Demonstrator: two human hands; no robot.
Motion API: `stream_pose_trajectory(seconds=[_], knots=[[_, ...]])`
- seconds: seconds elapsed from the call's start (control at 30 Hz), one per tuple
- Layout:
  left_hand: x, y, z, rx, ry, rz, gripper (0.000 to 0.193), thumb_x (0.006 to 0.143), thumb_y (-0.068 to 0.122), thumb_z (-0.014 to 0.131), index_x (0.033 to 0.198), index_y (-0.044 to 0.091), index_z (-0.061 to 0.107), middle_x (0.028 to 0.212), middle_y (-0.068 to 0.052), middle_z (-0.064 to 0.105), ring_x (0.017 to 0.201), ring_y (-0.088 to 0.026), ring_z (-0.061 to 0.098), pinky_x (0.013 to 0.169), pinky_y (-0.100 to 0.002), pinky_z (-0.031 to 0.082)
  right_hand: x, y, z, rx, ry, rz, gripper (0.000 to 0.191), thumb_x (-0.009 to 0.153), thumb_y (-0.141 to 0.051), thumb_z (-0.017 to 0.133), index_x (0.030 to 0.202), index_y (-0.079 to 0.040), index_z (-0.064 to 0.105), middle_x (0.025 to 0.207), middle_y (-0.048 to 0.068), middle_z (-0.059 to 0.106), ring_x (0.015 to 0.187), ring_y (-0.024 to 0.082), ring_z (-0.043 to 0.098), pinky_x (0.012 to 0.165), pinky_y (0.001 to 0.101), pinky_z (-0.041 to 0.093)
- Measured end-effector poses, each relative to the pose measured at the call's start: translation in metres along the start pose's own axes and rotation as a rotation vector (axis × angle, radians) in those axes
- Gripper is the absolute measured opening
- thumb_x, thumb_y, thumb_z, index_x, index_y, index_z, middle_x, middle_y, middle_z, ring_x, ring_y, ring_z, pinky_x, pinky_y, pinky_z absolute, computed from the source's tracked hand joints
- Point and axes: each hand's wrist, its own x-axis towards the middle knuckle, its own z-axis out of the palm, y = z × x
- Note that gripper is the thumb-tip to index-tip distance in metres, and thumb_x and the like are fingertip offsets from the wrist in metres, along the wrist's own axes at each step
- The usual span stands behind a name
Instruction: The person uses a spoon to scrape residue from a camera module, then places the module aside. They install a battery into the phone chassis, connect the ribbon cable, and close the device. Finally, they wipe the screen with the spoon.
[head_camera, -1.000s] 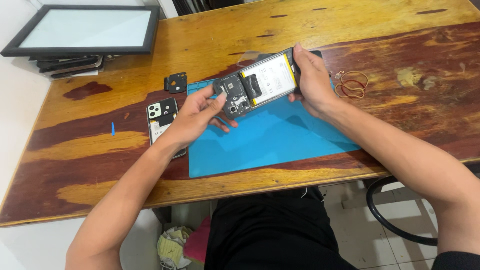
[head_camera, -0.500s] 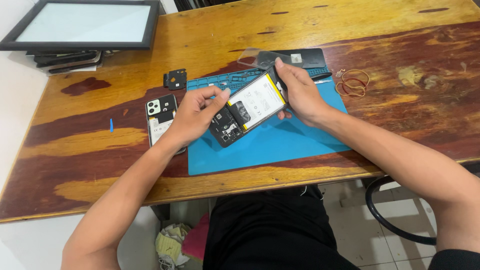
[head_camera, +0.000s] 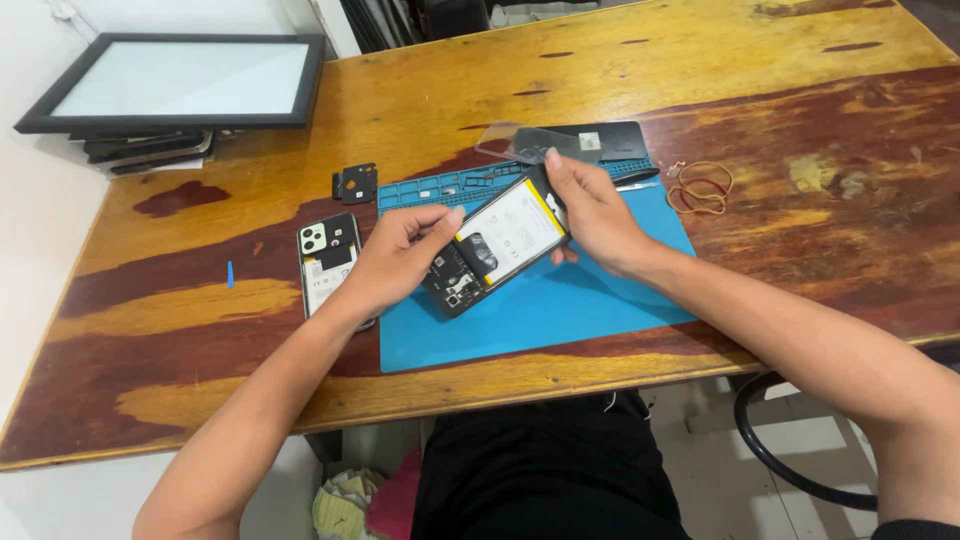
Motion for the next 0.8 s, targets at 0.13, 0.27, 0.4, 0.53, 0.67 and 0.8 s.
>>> stream_pose_trajectory(seconds=[0.13, 0.27, 0.4, 0.53, 0.67, 0.8], knots=[[-0.002, -0.002, 0.003, 0.066, 0.06, -0.023, 0.037, 0.104, 0.032, 0.059, 0.09, 0.002, 0.075, 0.073, 0.006, 0.069, 0.066, 0.002, 0.054, 0.057, -0.019, 0.044, -0.003, 0.002, 0.002, -0.016, -0.063, 0.007, 0.046, 0.11, -0.045, 0.034, 0.102, -0.007, 0.058, 0.07, 0.006, 0.067, 0.048, 0.013, 0.064, 0.037, 0.0261, 0.046], [0.0, -0.004, 0.006, 0.15, 0.081, 0.115, 0.039, 0.105, 0.028, 0.066, 0.079, 0.0, 0.069, 0.069, 0.005, 0.064, 0.065, 0.002, 0.049, 0.054, -0.021, 0.039, -0.003, 0.005, -0.001, -0.08, -0.1, 0.006, 0.04, 0.109, -0.04, 0.039, 0.102, -0.006, 0.059, 0.07, 0.006, 0.068, 0.052, 0.012, 0.065, 0.041, 0.0259, 0.049], [-0.004, -0.004, 0.008, 0.144, 0.079, 0.086, 0.037, 0.103, 0.026, 0.067, 0.075, 0.001, 0.069, 0.065, 0.004, 0.065, 0.062, 0.001, 0.05, 0.052, -0.021, 0.038, -0.001, 0.012, -0.004, -0.156, -0.09, -0.158, 0.039, 0.116, -0.034, 0.045, 0.102, -0.003, 0.064, 0.087, -0.002, 0.066, 0.077, 0.001, 0.057, 0.066, 0.0229, 0.05], [-0.003, -0.005, 0.006, 0.096, 0.069, 0.032, 0.036, 0.102, 0.029, 0.067, 0.081, 0.002, 0.075, 0.069, 0.003, 0.069, 0.063, 0.001, 0.053, 0.054, -0.02, 0.041, 0.002, 0.016, -0.007, -0.124, -0.062, -0.108, 0.04, 0.115, -0.033, 0.046, 0.096, -0.004, 0.063, 0.084, -0.004, 0.063, 0.076, 0.001, 0.054, 0.064, 0.0241, 0.047], [0.005, -0.006, -0.003, -0.112, 0.038, -0.226, 0.042, 0.103, 0.039, 0.054, 0.101, 0.006, 0.079, 0.078, 0.0, 0.077, 0.067, -0.003, 0.067, 0.061, -0.021, 0.054, 0.009, 0.013, -0.006, -0.05, -0.029, -0.09, 0.04, 0.112, -0.036, 0.044, 0.104, -0.005, 0.067, 0.089, -0.002, 0.069, 0.077, 0.002, 0.06, 0.067, 0.0232, 0.051], [0.009, -0.004, -0.015, -0.228, 0.089, -0.152, 0.044, 0.105, 0.042, 0.05, 0.126, 0.008, 0.07, 0.099, -0.006, 0.073, 0.087, -0.009, 0.071, 0.073, -0.026, 0.06, 0.013, 0.007, -0.012, 0.001, 0.055, -0.034, 0.044, 0.112, -0.041, 0.039, 0.108, -0.006, 0.066, 0.083, 0.005, 0.07, 0.063, 0.01, 0.063, 0.049, 0.0289, 0.049]])
